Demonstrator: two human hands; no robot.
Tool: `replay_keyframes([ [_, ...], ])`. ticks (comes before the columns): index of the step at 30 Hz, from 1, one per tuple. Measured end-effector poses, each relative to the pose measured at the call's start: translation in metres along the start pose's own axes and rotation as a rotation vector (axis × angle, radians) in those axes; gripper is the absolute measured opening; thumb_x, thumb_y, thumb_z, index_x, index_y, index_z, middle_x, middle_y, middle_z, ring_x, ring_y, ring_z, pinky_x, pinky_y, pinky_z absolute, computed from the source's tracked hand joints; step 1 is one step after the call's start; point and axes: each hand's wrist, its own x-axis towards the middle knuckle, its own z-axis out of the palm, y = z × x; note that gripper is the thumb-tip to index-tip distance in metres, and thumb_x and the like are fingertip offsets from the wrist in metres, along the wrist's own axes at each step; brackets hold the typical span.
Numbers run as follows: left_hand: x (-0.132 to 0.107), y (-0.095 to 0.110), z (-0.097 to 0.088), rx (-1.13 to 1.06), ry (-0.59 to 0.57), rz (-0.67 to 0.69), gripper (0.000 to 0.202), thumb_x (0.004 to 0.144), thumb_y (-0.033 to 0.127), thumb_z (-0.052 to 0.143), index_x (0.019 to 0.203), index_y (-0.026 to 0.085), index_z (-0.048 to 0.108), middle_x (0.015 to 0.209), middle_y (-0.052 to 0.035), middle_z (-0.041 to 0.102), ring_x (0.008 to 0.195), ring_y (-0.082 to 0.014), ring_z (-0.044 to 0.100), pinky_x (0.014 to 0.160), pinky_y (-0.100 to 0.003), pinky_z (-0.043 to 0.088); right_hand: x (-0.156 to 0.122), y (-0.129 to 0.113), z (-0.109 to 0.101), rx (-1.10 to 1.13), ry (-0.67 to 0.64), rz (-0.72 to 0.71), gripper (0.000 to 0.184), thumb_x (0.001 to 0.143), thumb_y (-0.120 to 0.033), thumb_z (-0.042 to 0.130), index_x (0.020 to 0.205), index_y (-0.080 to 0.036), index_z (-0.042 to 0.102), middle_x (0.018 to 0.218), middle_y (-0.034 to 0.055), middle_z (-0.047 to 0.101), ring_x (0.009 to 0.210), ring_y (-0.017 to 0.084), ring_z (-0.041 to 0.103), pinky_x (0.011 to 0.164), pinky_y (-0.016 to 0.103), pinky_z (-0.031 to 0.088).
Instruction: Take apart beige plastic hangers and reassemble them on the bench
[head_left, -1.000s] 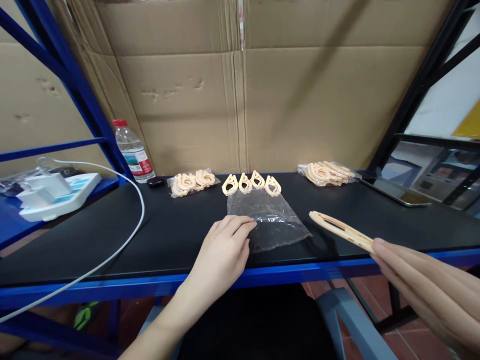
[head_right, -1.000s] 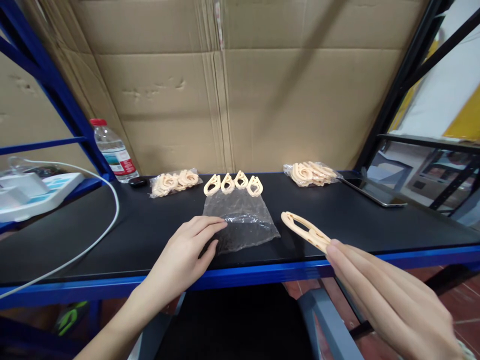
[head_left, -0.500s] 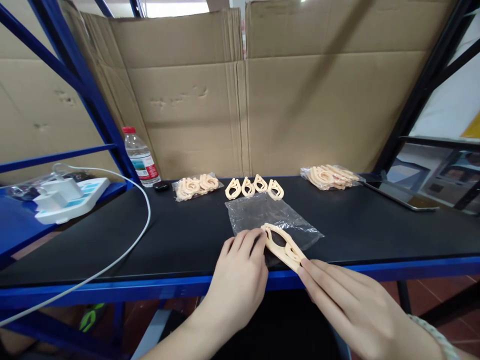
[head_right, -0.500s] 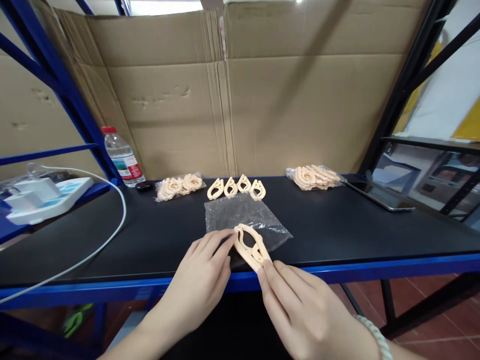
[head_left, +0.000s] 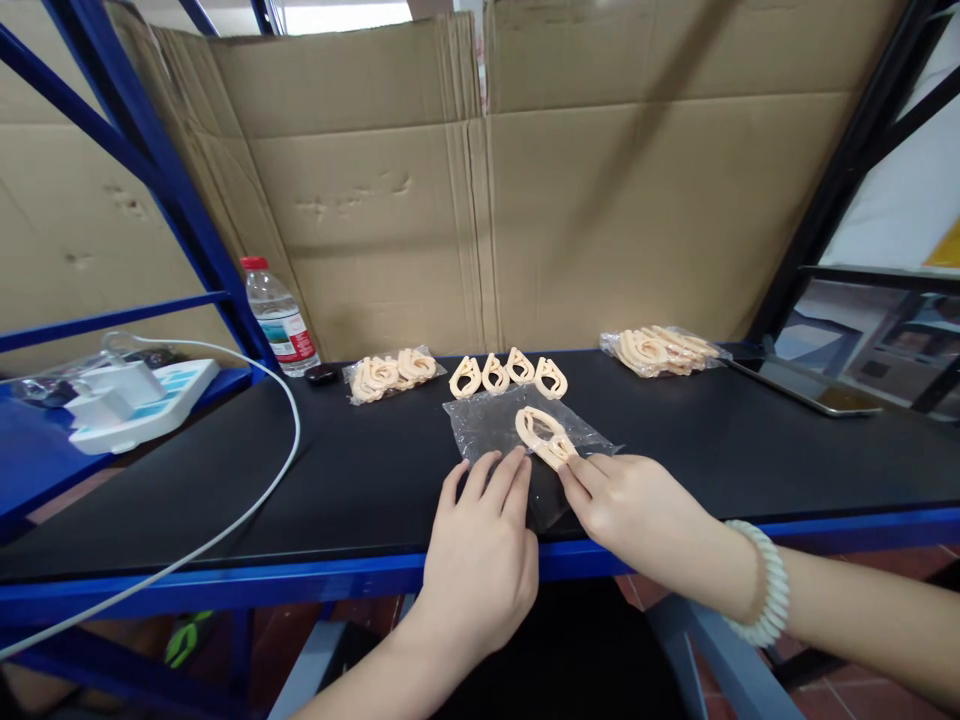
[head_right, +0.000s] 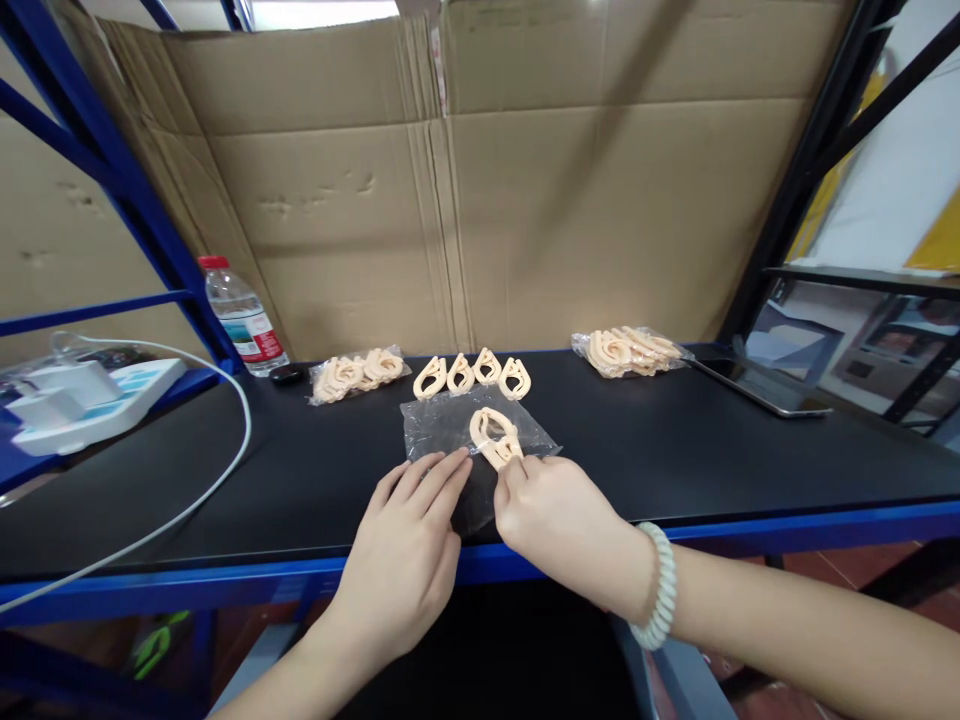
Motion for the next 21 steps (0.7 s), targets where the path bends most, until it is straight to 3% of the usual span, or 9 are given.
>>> replay_keyframes([
  [4,0.000,0.000,0.002,0.001,0.005,-0.009,0.052,0.078,0.016,0.044,0.129,0.012,0.052,0.138,-0.0094,0.051,0.124,-0.0318,0.045,0.104,-0.051,0.032,0.005,-0.002,-0.006,-0.029,-0.062,0.040,0.022,0.074,0.001,0.055,0.091,-0.003,0.068,0.072,0.0132,0.067,0.062,0.021,0.061,0.051,0.030,0.046],
  [8,0.000,0.000,0.002,0.003,-0.004,-0.005,0.053,0.077,0.016,0.045,0.130,0.011,0.052,0.139,-0.0094,0.050,0.125,-0.0319,0.044,0.104,-0.052,0.031,0.005,-0.014,-0.008,-0.011,0.020,0.000,0.034,0.081,-0.010,0.053,0.111,0.002,0.063,0.101,0.0231,0.069,0.092,0.028,0.066,0.077,0.037,0.054],
  [11,0.000,0.000,0.002,-0.001,0.002,-0.003,0.054,0.077,0.016,0.045,0.130,0.011,0.052,0.139,-0.0092,0.050,0.125,-0.0313,0.044,0.105,-0.051,0.031,0.007,-0.019,-0.003,0.070,-0.025,-0.047,0.040,0.084,-0.016,0.050,0.117,0.005,0.060,0.114,0.0260,0.064,0.108,0.031,0.062,0.091,0.039,0.051],
  [17,-0.001,0.000,0.003,-0.009,0.034,0.011,0.054,0.080,0.016,0.043,0.132,0.010,0.050,0.141,-0.0082,0.048,0.125,-0.0309,0.044,0.105,-0.049,0.031,0.016,-0.008,-0.004,0.268,-0.121,0.043,0.050,0.093,-0.034,0.041,0.117,0.006,0.059,0.113,0.0286,0.063,0.112,0.033,0.059,0.095,0.045,0.047],
  [21,0.000,0.000,0.003,-0.013,0.058,0.021,0.055,0.079,0.015,0.042,0.133,0.008,0.049,0.142,-0.0087,0.046,0.125,-0.0305,0.043,0.104,-0.048,0.032,0.026,-0.004,-0.003,0.352,-0.166,0.053,0.052,0.095,-0.035,0.038,0.118,0.008,0.057,0.114,0.0299,0.062,0.115,0.034,0.056,0.098,0.048,0.043],
])
